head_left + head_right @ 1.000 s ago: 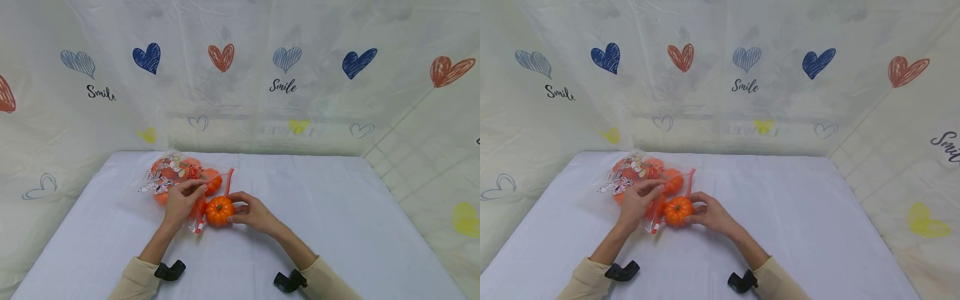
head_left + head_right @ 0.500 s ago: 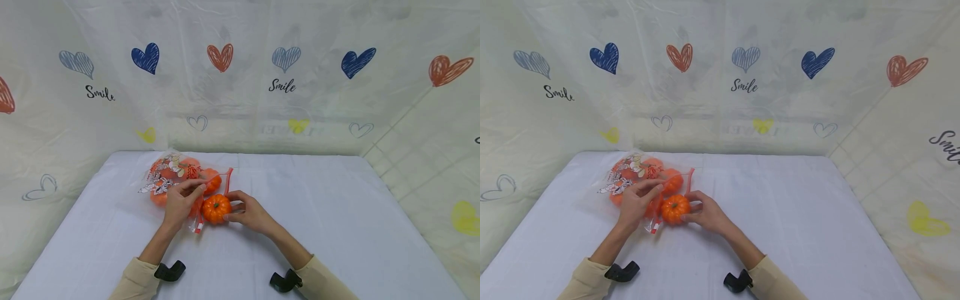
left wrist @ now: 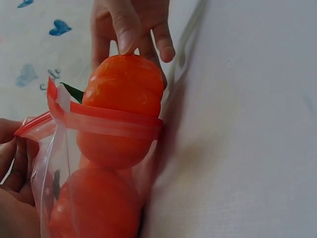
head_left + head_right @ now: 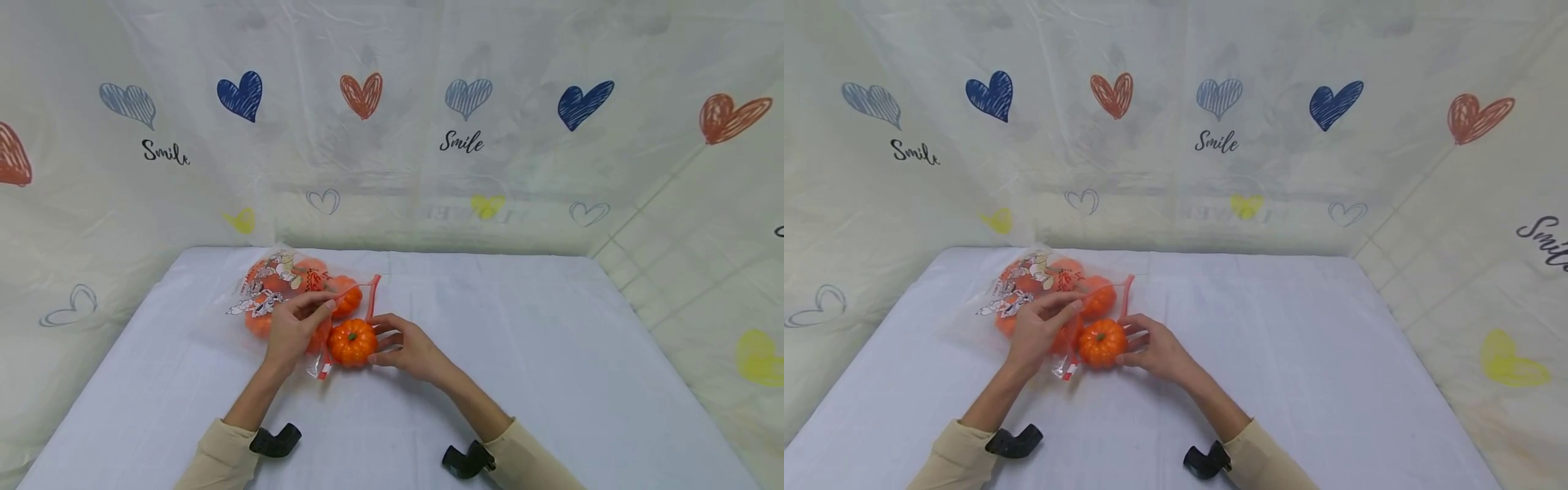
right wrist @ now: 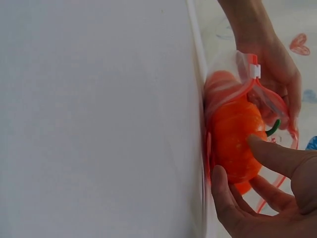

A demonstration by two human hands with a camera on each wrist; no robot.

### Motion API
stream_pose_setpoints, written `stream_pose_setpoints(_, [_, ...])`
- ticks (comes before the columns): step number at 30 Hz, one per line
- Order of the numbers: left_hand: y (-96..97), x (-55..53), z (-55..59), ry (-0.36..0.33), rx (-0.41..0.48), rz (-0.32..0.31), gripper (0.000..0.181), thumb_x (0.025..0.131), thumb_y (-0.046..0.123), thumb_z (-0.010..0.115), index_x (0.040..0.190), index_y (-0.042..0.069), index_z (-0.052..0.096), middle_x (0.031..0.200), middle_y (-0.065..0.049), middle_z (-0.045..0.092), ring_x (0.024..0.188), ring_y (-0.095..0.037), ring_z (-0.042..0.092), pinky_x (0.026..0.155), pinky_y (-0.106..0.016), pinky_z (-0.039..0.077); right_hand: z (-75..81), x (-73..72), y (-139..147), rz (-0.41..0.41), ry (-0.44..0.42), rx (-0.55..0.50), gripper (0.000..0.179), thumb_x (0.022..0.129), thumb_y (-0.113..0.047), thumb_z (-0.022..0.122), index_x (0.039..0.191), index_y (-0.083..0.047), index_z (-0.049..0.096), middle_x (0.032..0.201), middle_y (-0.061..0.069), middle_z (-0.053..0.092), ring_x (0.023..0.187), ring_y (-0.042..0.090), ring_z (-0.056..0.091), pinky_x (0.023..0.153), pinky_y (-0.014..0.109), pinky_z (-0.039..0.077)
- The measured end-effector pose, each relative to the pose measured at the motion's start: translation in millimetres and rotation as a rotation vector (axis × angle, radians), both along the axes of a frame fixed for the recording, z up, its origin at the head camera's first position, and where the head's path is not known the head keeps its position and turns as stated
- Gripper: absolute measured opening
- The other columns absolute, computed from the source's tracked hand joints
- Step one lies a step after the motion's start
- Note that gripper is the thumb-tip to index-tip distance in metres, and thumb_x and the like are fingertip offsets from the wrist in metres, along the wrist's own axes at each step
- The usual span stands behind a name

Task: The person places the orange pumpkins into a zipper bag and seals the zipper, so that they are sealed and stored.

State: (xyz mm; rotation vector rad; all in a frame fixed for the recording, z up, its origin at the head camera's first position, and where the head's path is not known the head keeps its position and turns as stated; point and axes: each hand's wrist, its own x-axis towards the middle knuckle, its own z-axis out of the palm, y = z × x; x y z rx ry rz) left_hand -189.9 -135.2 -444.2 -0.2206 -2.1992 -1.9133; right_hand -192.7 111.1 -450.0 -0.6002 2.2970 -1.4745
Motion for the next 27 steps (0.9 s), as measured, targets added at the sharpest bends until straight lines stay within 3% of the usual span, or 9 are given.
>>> stream_pose_setpoints(6, [-3.0,0.9,0.8,0.014,0.005,-0.033,0.023,0.100,0.022,0.072,0.117,0.008,0.077,0.119,-0.012,0.077,0.100,-0.010,0.069,0.090,-0.018,0.057,-1.5,0.7,-5,0.000,0.009,-0.004,0.059,0.091,-0.014,0.081,0.144,-0.013,0.056,0.137,0.015,0.064,0.113,0.032,0.071,0.094,0.038,0.062])
stream_pose_setpoints(17, [-7.8,-1.7,3.3,0.011,0.002,-0.071,0.025,0.100,0.022,0.071,0.119,0.006,0.076,0.111,0.008,0.077,0.103,-0.010,0.068,0.092,-0.018,0.057,-0.6,2.6,-4,0.039,-0.063,-0.085,0.056,0.092,-0.009,0.078,0.143,-0.009,0.055,0.139,0.020,0.061,0.112,0.033,0.072,0.091,0.036,0.063])
stream_pose_setpoints(27, [-7.3,-1.8,4.0,-0.001,-0.007,-0.062,0.027,0.100,0.024,0.072,0.120,0.007,0.076,0.114,0.007,0.078,0.106,-0.010,0.069,0.093,-0.018,0.057,-0.8,3.1,-12,0.006,-0.040,-0.065,0.053,0.092,-0.010,0.079,0.140,-0.010,0.057,0.137,0.017,0.062,0.110,0.031,0.073,0.090,0.036,0.063])
